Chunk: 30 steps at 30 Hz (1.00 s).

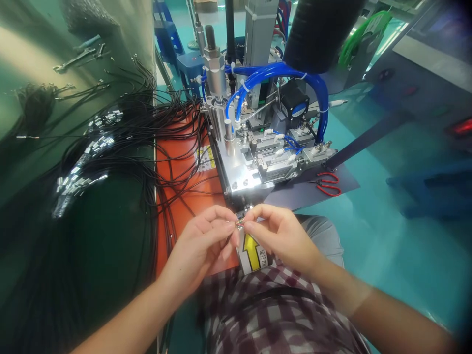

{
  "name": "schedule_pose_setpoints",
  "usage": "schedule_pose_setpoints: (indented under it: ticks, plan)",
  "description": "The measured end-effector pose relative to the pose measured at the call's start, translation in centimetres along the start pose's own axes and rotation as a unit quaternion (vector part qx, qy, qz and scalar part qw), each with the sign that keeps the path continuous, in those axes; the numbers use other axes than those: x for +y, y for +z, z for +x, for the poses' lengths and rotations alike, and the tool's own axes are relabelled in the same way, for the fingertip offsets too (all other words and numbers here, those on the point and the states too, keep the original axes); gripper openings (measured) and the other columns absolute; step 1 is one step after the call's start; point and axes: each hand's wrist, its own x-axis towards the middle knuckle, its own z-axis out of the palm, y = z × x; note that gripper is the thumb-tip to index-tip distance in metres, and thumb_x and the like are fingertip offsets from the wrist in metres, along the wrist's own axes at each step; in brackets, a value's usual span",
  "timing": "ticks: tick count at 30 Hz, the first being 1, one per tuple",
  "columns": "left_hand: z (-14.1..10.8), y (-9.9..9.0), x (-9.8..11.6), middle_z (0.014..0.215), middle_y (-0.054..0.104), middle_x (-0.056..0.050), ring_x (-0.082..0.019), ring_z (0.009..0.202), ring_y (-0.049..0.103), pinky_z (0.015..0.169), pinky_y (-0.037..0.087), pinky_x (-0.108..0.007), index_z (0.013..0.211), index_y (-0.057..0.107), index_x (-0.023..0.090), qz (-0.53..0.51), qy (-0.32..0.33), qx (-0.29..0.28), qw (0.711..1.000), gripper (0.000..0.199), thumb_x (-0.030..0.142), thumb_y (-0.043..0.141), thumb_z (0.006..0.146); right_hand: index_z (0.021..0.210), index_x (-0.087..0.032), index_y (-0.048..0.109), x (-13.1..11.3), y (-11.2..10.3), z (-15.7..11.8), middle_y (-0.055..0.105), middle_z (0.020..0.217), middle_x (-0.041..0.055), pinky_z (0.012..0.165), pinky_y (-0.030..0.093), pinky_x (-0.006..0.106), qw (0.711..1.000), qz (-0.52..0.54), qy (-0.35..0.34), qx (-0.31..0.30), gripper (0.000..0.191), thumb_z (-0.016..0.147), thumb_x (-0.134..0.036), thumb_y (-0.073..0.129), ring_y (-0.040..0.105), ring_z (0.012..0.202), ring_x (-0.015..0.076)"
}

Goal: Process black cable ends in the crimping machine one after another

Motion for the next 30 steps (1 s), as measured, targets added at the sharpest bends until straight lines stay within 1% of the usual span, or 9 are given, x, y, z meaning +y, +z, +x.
schedule_pose_setpoints:
  ticks: [5,8,11,15,20,23,25,28,30]
  plan:
    - [0.0,-0.1,0.0,0.062,0.065,-0.002,-0.007,0.046,0.047,0.051,0.032,-0.019,0.079,0.053,0.016,-0.008,0.013,-0.014,1.000,0.008,0.019,0.057,0.085,0.077,-0.016,0.058,0.2,0.4,0.2,0.039,0.050,-0.0081,0.040,0.022,0.019,1.000,0.002,0.009,0.027,0.012,0.082,-0.027,0.062,0.029,0.043,0.0053]
    - [0.2,-0.1,0.0,0.062,0.065,-0.003,-0.007,0.047,0.047,0.051,0.033,-0.019,0.077,0.054,0.015,-0.015,0.017,-0.015,1.000,0.009,0.019,0.056,0.086,0.083,-0.017,0.060,0.8,0.6,0.2,0.042,0.051,-0.0074,0.041,0.023,0.020,0.999,0.007,-0.024,0.048,0.011,0.081,-0.028,0.064,0.031,0.044,0.0060]
    - [0.2,-0.1,0.1,0.062,0.064,-0.003,-0.007,0.048,0.046,0.050,0.032,-0.018,0.076,0.054,0.015,-0.021,0.012,-0.011,1.000,0.011,0.019,0.056,0.086,0.079,-0.017,0.060,1.1,0.7,0.2,0.050,0.056,-0.0051,0.041,0.024,0.019,0.997,-0.003,-0.051,0.057,0.012,0.079,-0.028,0.066,0.034,0.045,0.0057]
    - [-0.1,0.0,0.0,0.061,0.060,0.000,-0.006,0.050,0.043,0.052,0.033,-0.018,0.077,0.052,0.016,-0.015,0.020,0.007,1.000,0.012,0.020,0.059,0.086,0.074,-0.017,0.057,0.5,1.3,0.0,0.046,0.047,-0.0078,0.036,0.022,0.018,0.998,0.030,-0.014,0.060,0.015,0.079,-0.028,0.065,0.030,0.038,0.0043]
    - [-0.5,0.2,-0.6,0.051,0.048,0.006,-0.007,0.052,0.040,0.057,0.034,-0.018,0.081,0.052,0.019,0.009,0.045,0.036,0.998,0.013,0.026,0.060,0.088,0.067,-0.018,0.053,0.3,3.0,-0.6,0.044,0.040,-0.0100,0.035,0.026,0.017,0.992,0.091,0.014,0.082,0.016,0.079,-0.024,0.061,0.033,0.033,0.0046]
    - [-0.7,0.3,-1.1,0.056,0.050,0.006,-0.006,0.054,0.041,0.060,0.037,-0.018,0.080,0.054,0.019,0.043,0.082,0.068,0.993,0.014,0.026,0.063,0.086,0.070,-0.018,0.055,1.0,3.9,-0.9,0.058,0.053,-0.0045,0.041,0.035,0.019,0.988,0.056,-0.065,0.129,0.012,0.081,-0.020,0.059,0.045,0.042,0.0070]
    - [-0.9,0.4,-1.4,0.063,0.052,0.005,-0.006,0.055,0.043,0.059,0.038,-0.018,0.079,0.056,0.019,0.079,0.115,0.088,0.986,0.013,0.026,0.065,0.085,0.072,-0.017,0.058,1.5,4.0,-1.0,0.062,0.060,-0.0016,0.048,0.040,0.021,0.972,-0.038,-0.156,0.170,0.010,0.082,-0.018,0.058,0.050,0.049,0.0086]
    - [-0.9,0.5,-1.5,0.074,0.056,0.004,-0.007,0.059,0.047,0.057,0.040,-0.019,0.078,0.058,0.019,0.138,0.169,0.109,0.970,0.012,0.026,0.066,0.084,0.070,-0.016,0.060,1.8,3.4,-1.0,0.058,0.055,-0.0026,0.052,0.038,0.023,0.906,-0.230,-0.287,0.211,0.012,0.082,-0.016,0.059,0.048,0.048,0.0089]
    - [-0.9,0.6,-1.4,0.079,0.057,0.003,-0.007,0.060,0.049,0.056,0.041,-0.020,0.076,0.059,0.018,0.176,0.187,0.117,0.959,0.012,0.024,0.065,0.083,0.071,-0.016,0.061,1.7,2.7,-0.9,0.056,0.053,-0.0032,0.054,0.036,0.025,0.856,-0.321,-0.346,0.210,0.012,0.083,-0.016,0.059,0.047,0.047,0.0088]
